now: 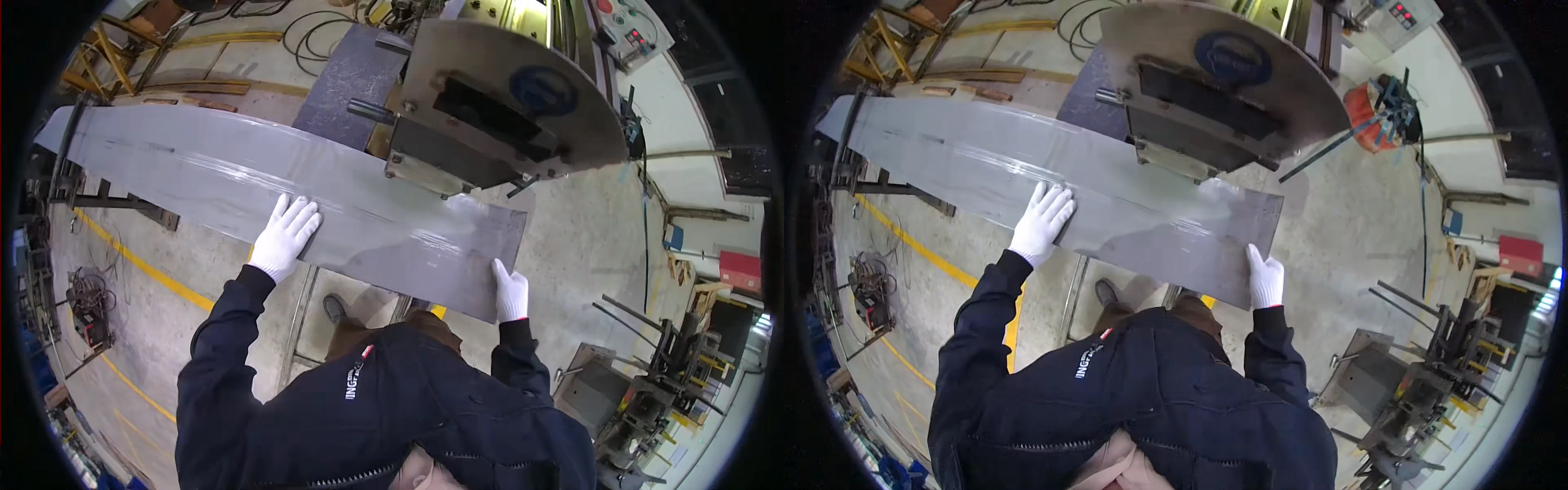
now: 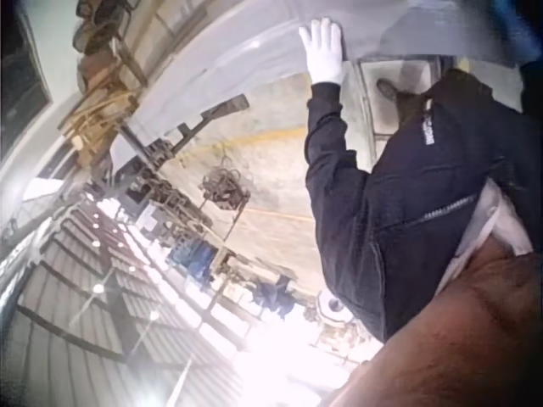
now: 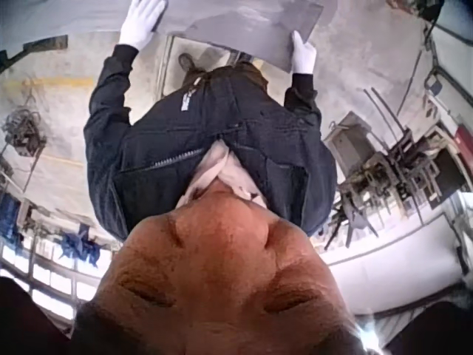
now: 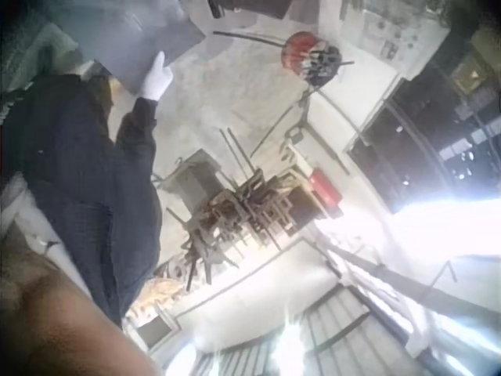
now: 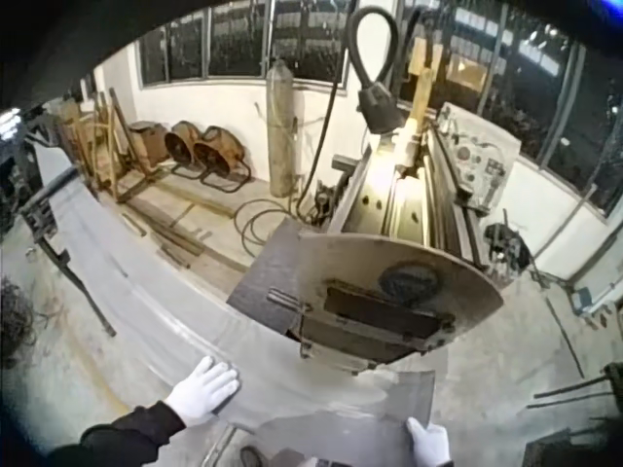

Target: Manually feeding and shaping a large curved metal sheet through a rolling bending machine.

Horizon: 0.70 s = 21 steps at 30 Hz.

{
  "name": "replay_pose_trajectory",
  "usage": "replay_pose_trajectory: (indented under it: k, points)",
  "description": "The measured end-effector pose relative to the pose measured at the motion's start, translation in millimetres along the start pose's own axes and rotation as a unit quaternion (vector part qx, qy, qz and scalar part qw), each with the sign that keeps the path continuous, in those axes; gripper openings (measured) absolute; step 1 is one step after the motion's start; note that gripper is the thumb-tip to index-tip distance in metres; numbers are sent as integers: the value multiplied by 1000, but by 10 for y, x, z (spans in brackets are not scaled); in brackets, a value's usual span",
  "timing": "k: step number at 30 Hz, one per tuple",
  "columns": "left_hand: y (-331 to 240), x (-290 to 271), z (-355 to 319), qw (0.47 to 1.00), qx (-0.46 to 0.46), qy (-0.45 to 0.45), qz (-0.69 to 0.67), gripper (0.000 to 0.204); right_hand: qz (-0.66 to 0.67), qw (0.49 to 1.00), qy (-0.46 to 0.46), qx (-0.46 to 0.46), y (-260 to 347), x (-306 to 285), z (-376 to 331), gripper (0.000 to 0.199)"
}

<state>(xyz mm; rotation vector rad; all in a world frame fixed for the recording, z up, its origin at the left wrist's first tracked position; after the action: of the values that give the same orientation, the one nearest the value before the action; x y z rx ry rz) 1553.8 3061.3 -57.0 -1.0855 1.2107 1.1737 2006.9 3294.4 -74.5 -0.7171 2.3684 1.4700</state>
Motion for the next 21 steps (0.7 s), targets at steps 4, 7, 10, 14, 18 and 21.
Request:
replay_pose_trajectory:
  k: [4, 7, 10, 14, 18, 21]
  points:
    - [52, -71, 85, 1000, 14, 8, 24, 60, -15, 999, -9, -36, -100, 124, 74, 54]
    - [173, -135, 160, 999, 6, 22, 28, 56, 22, 999, 5, -24, 58, 68, 240, 56]
    - [142, -3, 267, 996, 8, 58, 71, 59, -4, 1000, -16, -10, -53, 171, 343, 53]
    - [180, -9, 275, 996, 2, 48, 75, 60, 66, 997, -9, 49, -52, 230, 321, 49]
    - [143, -68, 280, 998, -10, 25, 61, 62, 31, 998, -5, 53, -113, 195, 511, 43]
    - [-6, -125, 278, 999, -15, 20, 44, 60, 155, 988, -23, 3, -102, 233, 531, 44]
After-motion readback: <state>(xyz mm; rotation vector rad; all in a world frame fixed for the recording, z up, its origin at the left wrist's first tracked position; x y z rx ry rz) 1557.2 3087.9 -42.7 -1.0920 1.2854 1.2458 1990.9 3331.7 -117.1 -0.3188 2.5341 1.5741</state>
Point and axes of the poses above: each hand's wrist, its own z-axis towards the middle knuckle, its own x-axis out of the palm, y = z × x, the point moved 6 cm from there along z, towards the middle knuckle, and after that the axes turned 8 degrees about z, right-handed, at the moved point
